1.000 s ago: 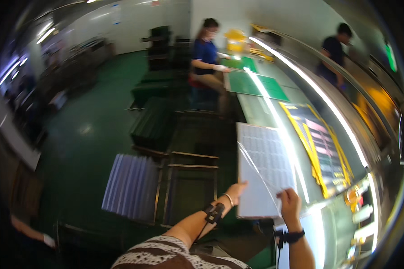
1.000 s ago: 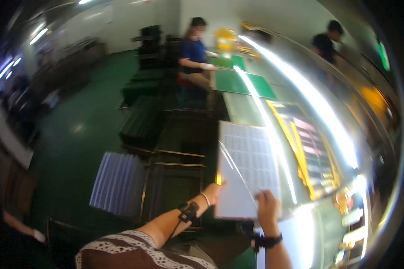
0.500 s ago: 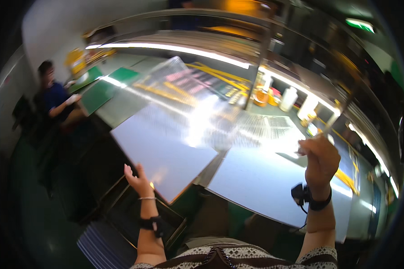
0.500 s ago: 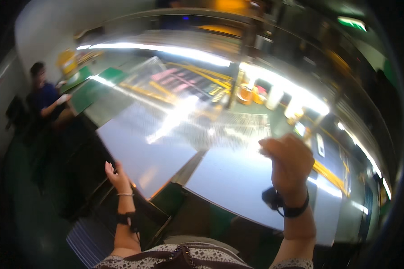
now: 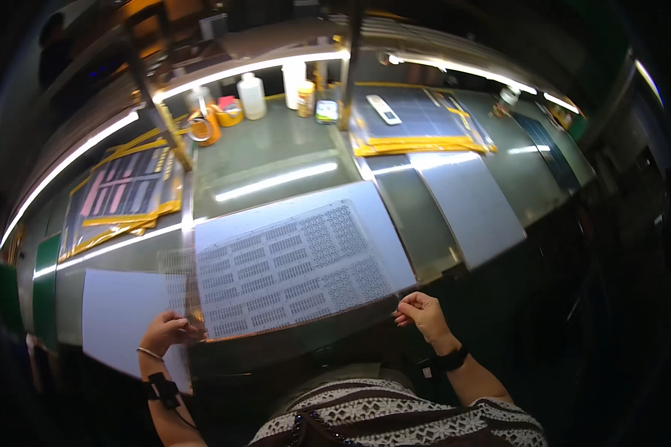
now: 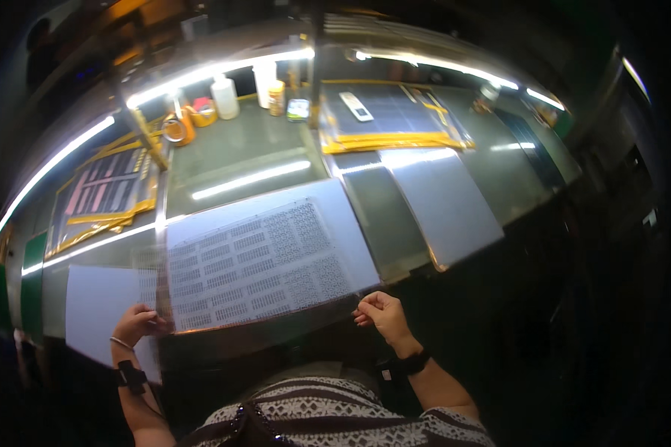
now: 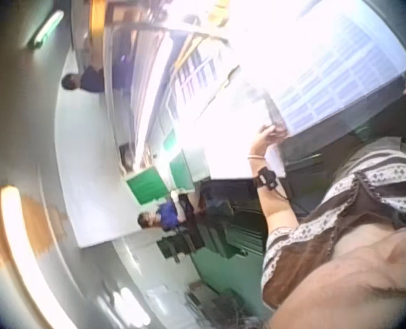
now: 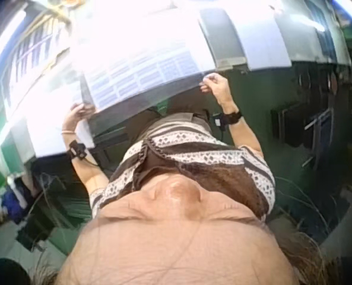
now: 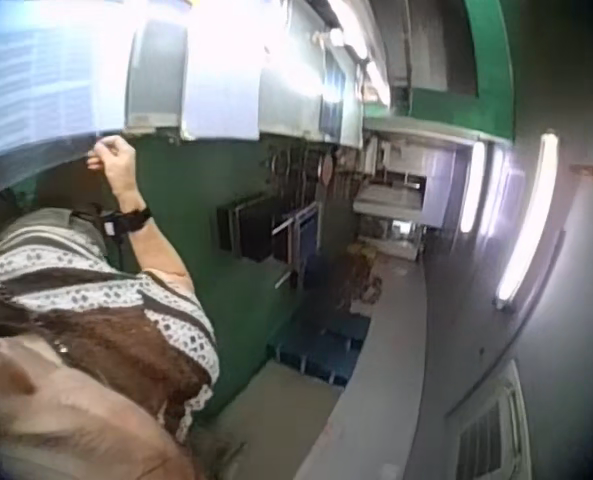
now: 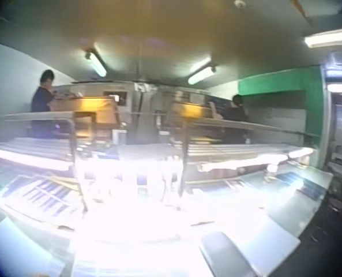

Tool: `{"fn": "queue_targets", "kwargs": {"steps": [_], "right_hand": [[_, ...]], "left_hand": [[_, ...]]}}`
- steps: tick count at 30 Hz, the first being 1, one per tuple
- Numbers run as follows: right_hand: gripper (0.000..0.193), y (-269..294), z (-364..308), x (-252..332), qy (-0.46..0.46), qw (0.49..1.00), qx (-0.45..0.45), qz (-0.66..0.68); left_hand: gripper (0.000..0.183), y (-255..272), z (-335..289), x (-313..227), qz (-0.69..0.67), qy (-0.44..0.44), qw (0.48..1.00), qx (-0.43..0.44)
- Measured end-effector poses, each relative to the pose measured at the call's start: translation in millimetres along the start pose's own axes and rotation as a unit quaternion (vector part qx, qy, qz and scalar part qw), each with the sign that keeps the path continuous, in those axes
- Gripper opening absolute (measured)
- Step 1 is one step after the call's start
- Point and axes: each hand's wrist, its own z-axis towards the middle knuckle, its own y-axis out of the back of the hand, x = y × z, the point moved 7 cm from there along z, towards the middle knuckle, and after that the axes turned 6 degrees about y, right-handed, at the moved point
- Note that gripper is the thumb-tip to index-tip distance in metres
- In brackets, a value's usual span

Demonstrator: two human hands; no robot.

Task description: Organizing and transferring metal plates and frames between storage racks and a workstation in a fabrication facility.

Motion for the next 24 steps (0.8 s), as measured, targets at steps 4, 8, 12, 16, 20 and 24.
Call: {"fn": "queue_targets", "kwargs": {"steps": [4, 8, 12, 16, 20, 24], "right_hand": [[0.006, 29.7, 1.9, 1.0, 0.029, 0.993, -0.092, -0.069], [0.008, 44.6, 23.1, 27.8, 0.176, 0.939, -0.155, -0.250], [0.010, 39.6, 26.3, 31.4, 0.190, 0.907, -0.176, -0.332], [0.012, 37.1, 26.1, 30.5, 0.190, 0.906, -0.174, -0.338], [0.012, 27.3, 23.0, 38.9, 0.237, 0.869, -0.175, -0.396], [0.014, 25.0, 20.9, 40.5, 0.240, 0.850, -0.189, -0.429]], "left_hand": [[0.018, -3.8, 38.6, -29.4, -0.054, -0.077, 0.990, -0.108], [0.015, -24.2, 69.0, -65.4, -0.026, -0.194, 0.962, -0.192], [0.014, -33.6, 57.1, -97.5, 0.009, -0.290, 0.928, -0.234], [0.014, -32.2, 54.3, -101.0, 0.016, -0.293, 0.923, -0.251], [0.013, -30.2, 57.7, -97.5, 0.020, -0.284, 0.923, -0.260], [0.013, -26.8, 69.9, -88.2, 0.015, -0.246, 0.942, -0.229]]}}
